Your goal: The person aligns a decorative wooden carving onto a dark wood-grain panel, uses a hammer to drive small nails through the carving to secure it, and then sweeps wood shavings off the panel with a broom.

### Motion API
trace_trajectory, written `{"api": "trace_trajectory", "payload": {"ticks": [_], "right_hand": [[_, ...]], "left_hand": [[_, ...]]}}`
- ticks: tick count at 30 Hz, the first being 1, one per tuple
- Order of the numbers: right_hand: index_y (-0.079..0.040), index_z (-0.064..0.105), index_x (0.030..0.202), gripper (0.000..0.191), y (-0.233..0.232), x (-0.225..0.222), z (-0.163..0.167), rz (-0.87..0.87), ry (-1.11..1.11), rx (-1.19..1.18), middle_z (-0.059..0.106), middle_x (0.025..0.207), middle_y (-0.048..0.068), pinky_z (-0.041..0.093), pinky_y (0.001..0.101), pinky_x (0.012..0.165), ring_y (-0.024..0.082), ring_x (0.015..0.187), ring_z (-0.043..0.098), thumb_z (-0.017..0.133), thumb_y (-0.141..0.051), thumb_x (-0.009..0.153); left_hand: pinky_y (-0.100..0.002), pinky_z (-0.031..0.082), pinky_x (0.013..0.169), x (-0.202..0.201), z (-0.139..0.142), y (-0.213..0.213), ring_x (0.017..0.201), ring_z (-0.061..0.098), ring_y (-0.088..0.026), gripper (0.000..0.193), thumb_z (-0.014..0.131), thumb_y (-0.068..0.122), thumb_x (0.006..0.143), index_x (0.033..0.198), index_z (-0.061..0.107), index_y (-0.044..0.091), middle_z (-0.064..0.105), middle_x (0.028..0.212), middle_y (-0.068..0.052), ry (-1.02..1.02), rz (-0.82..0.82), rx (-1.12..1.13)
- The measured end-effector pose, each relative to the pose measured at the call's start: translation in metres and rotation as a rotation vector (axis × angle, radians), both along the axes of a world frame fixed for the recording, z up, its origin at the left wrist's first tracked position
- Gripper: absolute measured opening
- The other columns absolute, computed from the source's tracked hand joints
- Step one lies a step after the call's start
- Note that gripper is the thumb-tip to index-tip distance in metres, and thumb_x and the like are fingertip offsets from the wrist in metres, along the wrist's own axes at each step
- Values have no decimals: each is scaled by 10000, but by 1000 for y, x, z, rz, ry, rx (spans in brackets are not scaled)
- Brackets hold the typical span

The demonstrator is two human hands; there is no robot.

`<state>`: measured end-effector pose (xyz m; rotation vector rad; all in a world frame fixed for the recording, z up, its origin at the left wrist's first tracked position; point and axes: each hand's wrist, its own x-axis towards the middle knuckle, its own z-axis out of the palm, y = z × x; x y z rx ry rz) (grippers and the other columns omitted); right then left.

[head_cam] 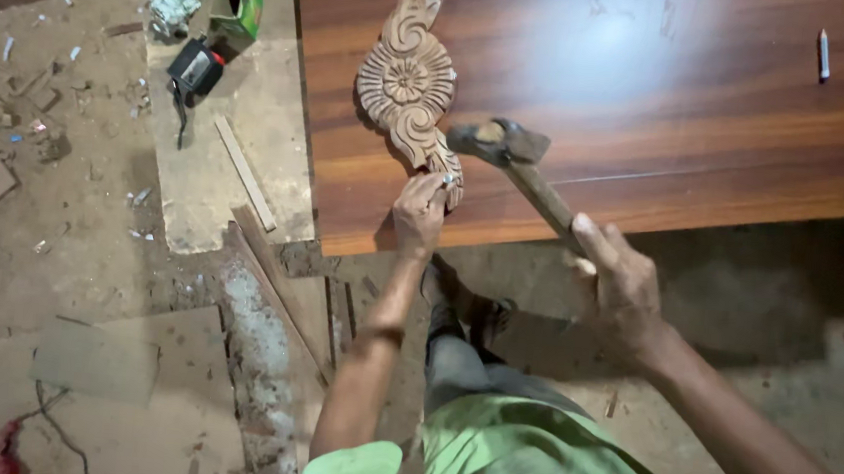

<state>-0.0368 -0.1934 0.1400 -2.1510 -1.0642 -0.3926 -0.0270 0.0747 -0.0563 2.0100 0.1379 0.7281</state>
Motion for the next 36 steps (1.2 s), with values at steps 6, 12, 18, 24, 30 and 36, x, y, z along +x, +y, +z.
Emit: {"api": "trace_trajectory", "payload": {"ticks": [6, 12, 18, 24, 30, 36], "right_hand": [[-235, 405, 1564, 683, 11, 2, -22, -134, 257, -625, 638, 906, 140, 514, 454, 521, 328, 656, 651, 615, -143, 921], [-267, 405, 1549, 637, 5, 3, -6, -182, 353, -634, 657, 942, 136, 533, 460, 524, 337, 664, 670, 627, -205, 956], [-210, 463, 1526, 721, -28, -21, -8, -305, 525, -203, 679, 1251, 141, 577, 432, 789, 331, 1001, 731, 573, -18, 839], [-144, 506, 1502, 599, -34, -48, -34, -419, 664, -91, 649, 1357, 190, 534, 402, 895, 349, 1129, 691, 661, -105, 924], [-190, 490, 1535, 606, -36, -63, -42, -559, 966, -66, 725, 1115, 159, 539, 324, 702, 219, 747, 649, 648, -146, 952], [-222, 459, 1553, 599, -12, -43, -60, -366, 589, -261, 652, 897, 151, 502, 404, 573, 274, 627, 612, 649, -198, 985]], "left_hand": [[-383, 586, 842, 0, -1, 0, 937, 721, -337, 182, 675, -19, 855, 1034, 707, -13, 721, 974, -171, -79, 35, -2], [-398, 573, 841, -11, 24, -3, 944, 714, -336, 149, 704, 30, 920, 1066, 721, 7, 736, 1005, -162, -55, 9, -11], [-429, 561, 785, 3, 34, 3, 893, 695, -336, 165, 739, 105, 898, 1034, 726, 14, 727, 955, -163, 92, 14, 51], [-415, 573, 801, -11, 44, -13, 914, 712, -319, 189, 601, -4, 948, 1080, 698, 90, 727, 988, -138, -29, -41, 233], [-347, 603, 718, 40, 82, 31, 819, 706, -171, 114, 658, 17, 954, 1066, 676, 6, 724, 919, -69, 163, 183, -411], [-287, 598, 745, 24, 61, 75, 829, 684, -121, 196, 603, 71, 1048, 1204, 660, -30, 726, 974, -53, 141, -6, -783]]}}
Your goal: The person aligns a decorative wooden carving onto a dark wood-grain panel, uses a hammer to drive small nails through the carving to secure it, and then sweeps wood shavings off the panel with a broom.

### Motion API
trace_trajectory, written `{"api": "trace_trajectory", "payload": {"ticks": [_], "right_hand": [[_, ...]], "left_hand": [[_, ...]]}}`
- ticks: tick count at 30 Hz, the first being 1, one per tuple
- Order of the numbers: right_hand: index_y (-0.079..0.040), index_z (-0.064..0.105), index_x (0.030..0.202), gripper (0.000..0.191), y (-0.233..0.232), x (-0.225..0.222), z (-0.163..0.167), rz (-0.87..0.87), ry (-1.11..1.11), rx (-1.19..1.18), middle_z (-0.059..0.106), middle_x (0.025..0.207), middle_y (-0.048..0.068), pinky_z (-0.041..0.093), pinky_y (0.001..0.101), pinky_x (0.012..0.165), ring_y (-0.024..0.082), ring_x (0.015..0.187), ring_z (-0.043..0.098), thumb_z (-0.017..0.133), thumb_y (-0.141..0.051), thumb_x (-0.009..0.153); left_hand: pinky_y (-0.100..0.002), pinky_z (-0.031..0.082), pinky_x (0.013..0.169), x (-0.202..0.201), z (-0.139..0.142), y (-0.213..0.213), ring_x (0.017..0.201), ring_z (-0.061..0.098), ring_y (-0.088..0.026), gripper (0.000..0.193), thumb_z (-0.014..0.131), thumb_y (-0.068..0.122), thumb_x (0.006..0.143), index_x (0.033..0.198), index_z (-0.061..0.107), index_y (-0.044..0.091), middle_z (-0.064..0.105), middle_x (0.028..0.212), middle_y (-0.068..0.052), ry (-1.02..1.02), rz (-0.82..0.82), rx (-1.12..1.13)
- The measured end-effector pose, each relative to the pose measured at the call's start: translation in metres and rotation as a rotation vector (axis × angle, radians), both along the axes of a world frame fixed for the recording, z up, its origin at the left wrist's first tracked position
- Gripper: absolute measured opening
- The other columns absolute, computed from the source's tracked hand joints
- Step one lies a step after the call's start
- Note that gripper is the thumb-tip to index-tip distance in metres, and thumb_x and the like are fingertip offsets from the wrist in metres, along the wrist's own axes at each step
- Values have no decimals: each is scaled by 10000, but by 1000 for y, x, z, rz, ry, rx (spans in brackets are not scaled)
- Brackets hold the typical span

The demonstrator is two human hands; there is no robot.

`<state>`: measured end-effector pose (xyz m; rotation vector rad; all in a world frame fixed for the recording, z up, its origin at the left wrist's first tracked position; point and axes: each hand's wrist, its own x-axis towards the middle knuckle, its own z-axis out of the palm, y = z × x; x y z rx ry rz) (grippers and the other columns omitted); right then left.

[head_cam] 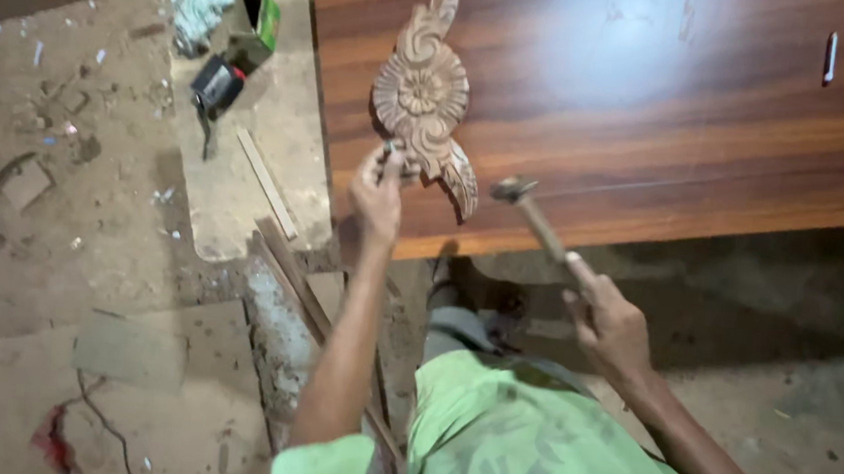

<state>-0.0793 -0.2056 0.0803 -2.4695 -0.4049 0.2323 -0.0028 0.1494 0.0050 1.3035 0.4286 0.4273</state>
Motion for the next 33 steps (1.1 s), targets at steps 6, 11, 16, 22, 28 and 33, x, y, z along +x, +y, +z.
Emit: {"api": "trace_trajectory", "payload": {"ticks": [6, 11, 16, 22, 28, 33], "right_hand": [[-315, 421, 1543, 655, 29, 40, -13, 209, -79, -319, 643, 904, 145, 540, 454, 571, 357, 693, 655, 651, -259, 932], [-256, 452, 1522, 643, 56, 72, -14, 6, -12, -58, 682, 1042, 158, 548, 456, 657, 379, 816, 683, 658, -184, 917], [-174, 492, 1520, 595, 89, 100, -6, -173, 22, 92, 676, 1175, 191, 543, 424, 847, 372, 1012, 687, 651, -137, 947], [-81, 474, 1534, 584, 104, 118, 7, -264, 85, 234, 660, 1182, 205, 522, 382, 826, 274, 989, 648, 659, -133, 983], [-117, 497, 1529, 597, 91, 146, 21, -326, 151, 237, 663, 951, 147, 502, 326, 700, 190, 761, 577, 686, -155, 965], [-86, 497, 1513, 589, 81, 164, 30, -218, 38, 252, 703, 1061, 164, 533, 334, 770, 196, 860, 668, 701, -153, 964]], "left_hand": [[-295, 623, 775, 41, -27, 16, 859, 733, -144, 211, 636, 76, 1023, 1175, 675, -66, 715, 1003, -52, -7, -14, 0], [-293, 569, 819, 108, -10, 48, 906, 709, -131, 205, 720, 79, 971, 1135, 746, -42, 779, 1027, -86, -25, -49, 396], [-311, 557, 834, 145, 5, 47, 937, 696, -165, 177, 737, 56, 953, 1112, 772, -13, 770, 1012, -122, -87, -161, 541], [-326, 569, 731, 157, 1, 28, 794, 712, -167, 236, 755, 129, 906, 1123, 763, 35, 763, 913, -46, 165, -221, 351], [-421, 483, 883, 155, -14, 21, 934, 674, -282, 166, 776, 119, 865, 1007, 771, 34, 747, 951, -108, -57, -151, 921], [-412, 474, 904, 155, -28, 18, 967, 662, -284, 162, 766, 113, 876, 1015, 755, 32, 745, 969, -100, -42, -146, 919]]}}
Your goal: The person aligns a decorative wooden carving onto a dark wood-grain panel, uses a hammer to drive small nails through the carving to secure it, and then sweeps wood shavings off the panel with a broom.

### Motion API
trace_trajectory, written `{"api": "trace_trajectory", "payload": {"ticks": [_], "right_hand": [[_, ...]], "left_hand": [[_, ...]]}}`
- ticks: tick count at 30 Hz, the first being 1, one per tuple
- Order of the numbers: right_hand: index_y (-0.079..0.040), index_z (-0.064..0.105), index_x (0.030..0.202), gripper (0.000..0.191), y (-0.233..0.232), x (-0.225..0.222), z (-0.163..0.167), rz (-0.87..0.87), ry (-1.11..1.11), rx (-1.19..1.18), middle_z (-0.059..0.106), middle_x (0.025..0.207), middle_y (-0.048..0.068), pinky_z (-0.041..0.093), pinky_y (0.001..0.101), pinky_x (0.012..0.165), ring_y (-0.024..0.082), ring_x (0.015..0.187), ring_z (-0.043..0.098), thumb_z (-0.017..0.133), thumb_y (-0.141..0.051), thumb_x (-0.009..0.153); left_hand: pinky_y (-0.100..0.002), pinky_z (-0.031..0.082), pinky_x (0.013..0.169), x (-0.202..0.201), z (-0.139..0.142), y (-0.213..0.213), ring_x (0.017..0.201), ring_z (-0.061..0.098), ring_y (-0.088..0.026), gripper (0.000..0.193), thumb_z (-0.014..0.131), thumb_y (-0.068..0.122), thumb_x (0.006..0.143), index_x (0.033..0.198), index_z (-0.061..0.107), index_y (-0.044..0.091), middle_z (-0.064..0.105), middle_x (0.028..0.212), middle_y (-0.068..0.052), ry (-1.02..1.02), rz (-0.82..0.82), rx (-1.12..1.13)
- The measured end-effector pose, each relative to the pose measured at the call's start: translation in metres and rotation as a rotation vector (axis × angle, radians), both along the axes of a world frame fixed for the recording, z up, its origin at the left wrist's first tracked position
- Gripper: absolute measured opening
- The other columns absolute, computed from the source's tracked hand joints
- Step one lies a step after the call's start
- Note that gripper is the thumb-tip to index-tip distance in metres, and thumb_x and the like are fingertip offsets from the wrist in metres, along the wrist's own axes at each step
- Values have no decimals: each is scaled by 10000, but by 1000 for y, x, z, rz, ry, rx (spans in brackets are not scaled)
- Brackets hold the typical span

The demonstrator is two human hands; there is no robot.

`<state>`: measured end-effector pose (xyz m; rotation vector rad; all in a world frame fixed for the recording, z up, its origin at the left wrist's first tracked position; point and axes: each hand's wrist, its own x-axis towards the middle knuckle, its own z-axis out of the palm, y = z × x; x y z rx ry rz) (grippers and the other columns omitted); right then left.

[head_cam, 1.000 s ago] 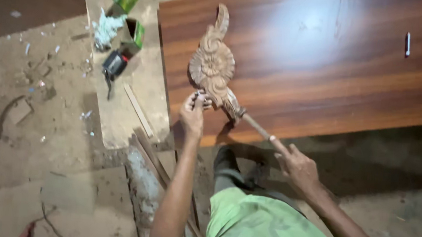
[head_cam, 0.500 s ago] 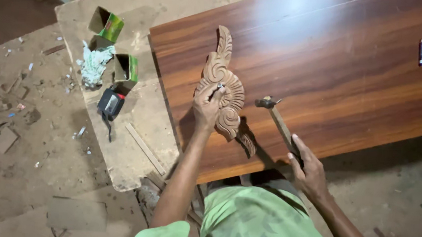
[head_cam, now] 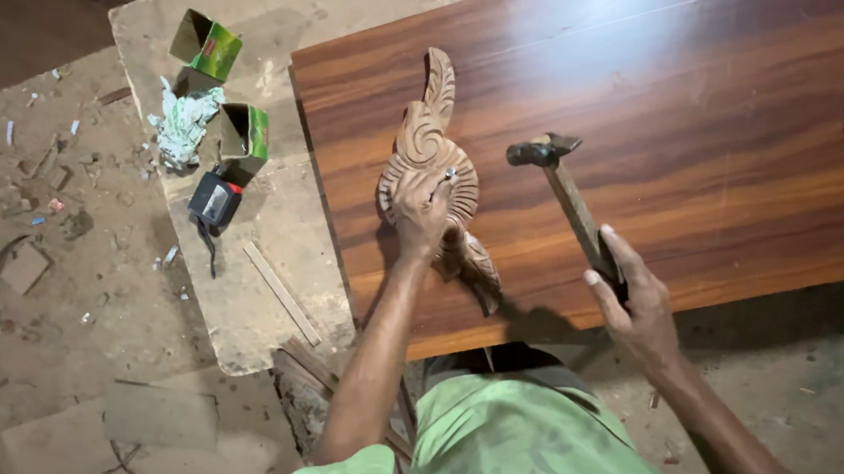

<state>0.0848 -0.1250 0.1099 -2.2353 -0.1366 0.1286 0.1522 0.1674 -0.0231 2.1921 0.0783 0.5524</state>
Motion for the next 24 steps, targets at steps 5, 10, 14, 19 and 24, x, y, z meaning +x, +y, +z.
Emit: {"api": "trace_trajectory", "payload": {"ticks": [5, 10, 14, 19, 24], "right_hand": [[-82, 484, 1514, 573, -1, 11, 13, 154, -143, 52, 691, 1212, 204, 540, 343, 852, 251, 1012, 706, 679, -121, 978], [-117, 468, 1526, 587, 6, 22, 22, 275, -177, -43, 707, 1126, 175, 571, 368, 733, 238, 838, 702, 643, -78, 967], [-163, 451, 1540, 632, 15, 35, 19, 366, -213, -273, 691, 920, 125, 570, 392, 578, 234, 645, 641, 671, -117, 949], [-200, 443, 1544, 618, 28, 54, 17, 434, -165, -521, 655, 845, 134, 530, 355, 422, 212, 528, 576, 645, -167, 962], [-209, 448, 1530, 551, 20, 55, 30, 466, -207, -556, 661, 872, 124, 461, 294, 377, 154, 472, 532, 601, -190, 1001]], "left_hand": [[-434, 456, 893, -1, 1, 1, 971, 660, -283, 164, 780, 115, 863, 1004, 760, 34, 742, 947, -101, -11, -5, 51], [-412, 472, 920, -5, 6, 0, 988, 657, -273, 226, 756, 115, 889, 1103, 763, 43, 745, 991, -100, -7, -14, 16], [-409, 476, 923, -6, -6, 1, 983, 664, -281, 215, 734, 116, 879, 1076, 771, 37, 755, 982, -107, 1, -24, 25], [-370, 524, 904, -2, -22, -2, 971, 695, -230, 140, 751, 210, 971, 1024, 754, 80, 743, 956, -73, -23, 34, -78], [-436, 482, 931, -5, -9, -1, 1000, 666, -278, 249, 737, 138, 919, 1142, 763, 31, 753, 984, -117, 11, -5, 48]]}}
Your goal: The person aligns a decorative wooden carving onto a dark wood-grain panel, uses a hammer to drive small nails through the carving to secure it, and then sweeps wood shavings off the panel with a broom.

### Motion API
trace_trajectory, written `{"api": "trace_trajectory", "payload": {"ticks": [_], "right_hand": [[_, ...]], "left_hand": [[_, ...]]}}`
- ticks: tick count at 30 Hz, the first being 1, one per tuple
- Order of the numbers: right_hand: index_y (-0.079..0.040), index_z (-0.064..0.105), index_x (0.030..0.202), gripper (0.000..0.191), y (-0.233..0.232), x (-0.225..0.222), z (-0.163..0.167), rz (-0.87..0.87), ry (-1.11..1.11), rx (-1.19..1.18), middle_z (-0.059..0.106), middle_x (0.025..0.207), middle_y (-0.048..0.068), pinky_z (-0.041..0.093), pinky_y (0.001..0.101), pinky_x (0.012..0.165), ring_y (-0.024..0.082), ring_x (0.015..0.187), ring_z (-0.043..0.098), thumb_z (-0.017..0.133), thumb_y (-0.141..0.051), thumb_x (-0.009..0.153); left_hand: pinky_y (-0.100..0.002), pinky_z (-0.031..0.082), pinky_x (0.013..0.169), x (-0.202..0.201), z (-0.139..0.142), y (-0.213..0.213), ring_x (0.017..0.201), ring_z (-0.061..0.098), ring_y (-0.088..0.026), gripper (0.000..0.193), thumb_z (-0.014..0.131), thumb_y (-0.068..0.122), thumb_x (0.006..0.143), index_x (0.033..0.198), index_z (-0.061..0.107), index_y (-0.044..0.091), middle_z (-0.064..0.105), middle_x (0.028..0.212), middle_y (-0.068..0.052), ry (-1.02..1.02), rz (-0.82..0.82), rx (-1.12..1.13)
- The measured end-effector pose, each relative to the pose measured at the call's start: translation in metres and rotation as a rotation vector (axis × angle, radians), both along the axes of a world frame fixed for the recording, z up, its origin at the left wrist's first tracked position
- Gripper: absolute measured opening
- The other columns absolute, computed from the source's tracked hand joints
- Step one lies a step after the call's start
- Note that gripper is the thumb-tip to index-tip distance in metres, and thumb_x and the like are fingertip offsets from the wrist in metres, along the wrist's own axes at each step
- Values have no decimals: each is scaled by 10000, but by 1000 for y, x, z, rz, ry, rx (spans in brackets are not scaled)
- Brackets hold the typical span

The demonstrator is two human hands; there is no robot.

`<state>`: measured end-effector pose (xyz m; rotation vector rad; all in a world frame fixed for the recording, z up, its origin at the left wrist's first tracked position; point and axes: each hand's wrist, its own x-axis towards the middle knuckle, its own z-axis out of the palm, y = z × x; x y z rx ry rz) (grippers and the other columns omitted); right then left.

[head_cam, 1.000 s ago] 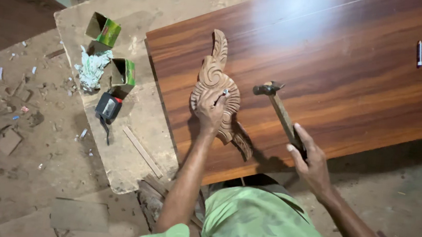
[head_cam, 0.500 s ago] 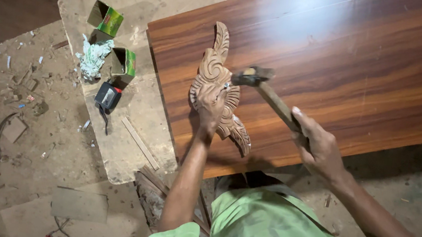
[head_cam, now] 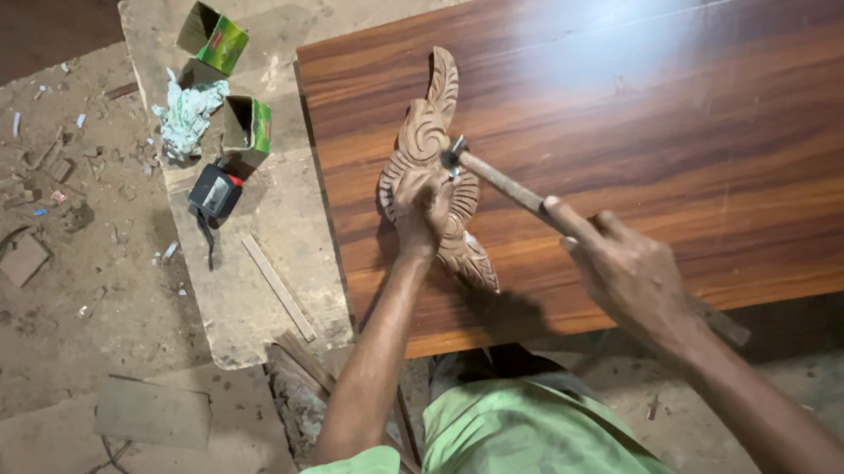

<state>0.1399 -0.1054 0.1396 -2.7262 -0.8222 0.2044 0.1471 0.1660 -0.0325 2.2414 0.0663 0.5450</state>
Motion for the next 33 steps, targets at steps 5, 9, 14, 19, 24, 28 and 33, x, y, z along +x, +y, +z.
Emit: {"api": "trace_trajectory", "payload": {"ticks": [5, 9, 14, 19, 24, 28, 33], "right_hand": [[-191, 342, 1626, 480, -13, -5, -3, 94, -322, 651, 587, 915, 29, 464, 235, 461, 94, 633, 535, 518, -137, 1184], [-166, 417, 1566, 504, 0, -2, -19, 40, -135, -92, 633, 853, 83, 443, 282, 389, 134, 533, 522, 558, -156, 1082], [-218, 423, 1576, 641, 2, -11, -7, -90, 83, -12, 656, 954, 138, 530, 391, 457, 251, 550, 608, 607, -162, 964], [-165, 444, 1548, 570, -3, -11, 13, -94, -58, 313, 658, 898, 152, 553, 414, 561, 276, 618, 637, 636, -154, 1012], [-142, 459, 1533, 615, 0, -11, 7, -65, -21, 226, 670, 878, 148, 563, 381, 500, 235, 554, 619, 656, -169, 951], [-144, 483, 1501, 514, -11, -15, 5, -49, -35, 271, 675, 881, 131, 519, 311, 448, 181, 533, 585, 627, -179, 1009], [-185, 412, 1478, 406, -23, -13, 5, -4, -201, 905, 635, 885, 16, 455, 224, 472, 100, 618, 573, 540, -223, 1095]], "left_hand": [[-407, 505, 940, -1, 8, 1, 1035, 664, -275, 248, 769, 128, 899, 1135, 753, 53, 751, 1003, -124, 6, -5, 32], [-396, 506, 937, 1, -5, 0, 1023, 671, -266, 292, 715, 59, 892, 1178, 770, 62, 760, 984, -109, 43, 8, 31], [-400, 496, 957, 3, -14, 1, 1024, 681, -264, 169, 756, 81, 909, 1074, 752, 46, 760, 1031, -120, -56, 31, -16], [-416, 497, 941, 0, 2, 1, 1007, 663, -308, 195, 752, 45, 865, 1056, 760, 8, 745, 984, -142, -6, 1, -71], [-402, 505, 948, 1, 2, 0, 1022, 659, -308, 233, 755, 50, 839, 1069, 761, 14, 751, 995, -146, -42, -16, -3], [-387, 508, 942, 3, -16, -3, 989, 665, -247, 227, 748, 147, 924, 1133, 787, 68, 778, 1000, -91, 30, 19, -25], [-400, 518, 949, 3, -25, 0, 1031, 674, -241, 235, 756, 270, 938, 1071, 778, 78, 761, 996, -103, 4, 34, 16]]}}
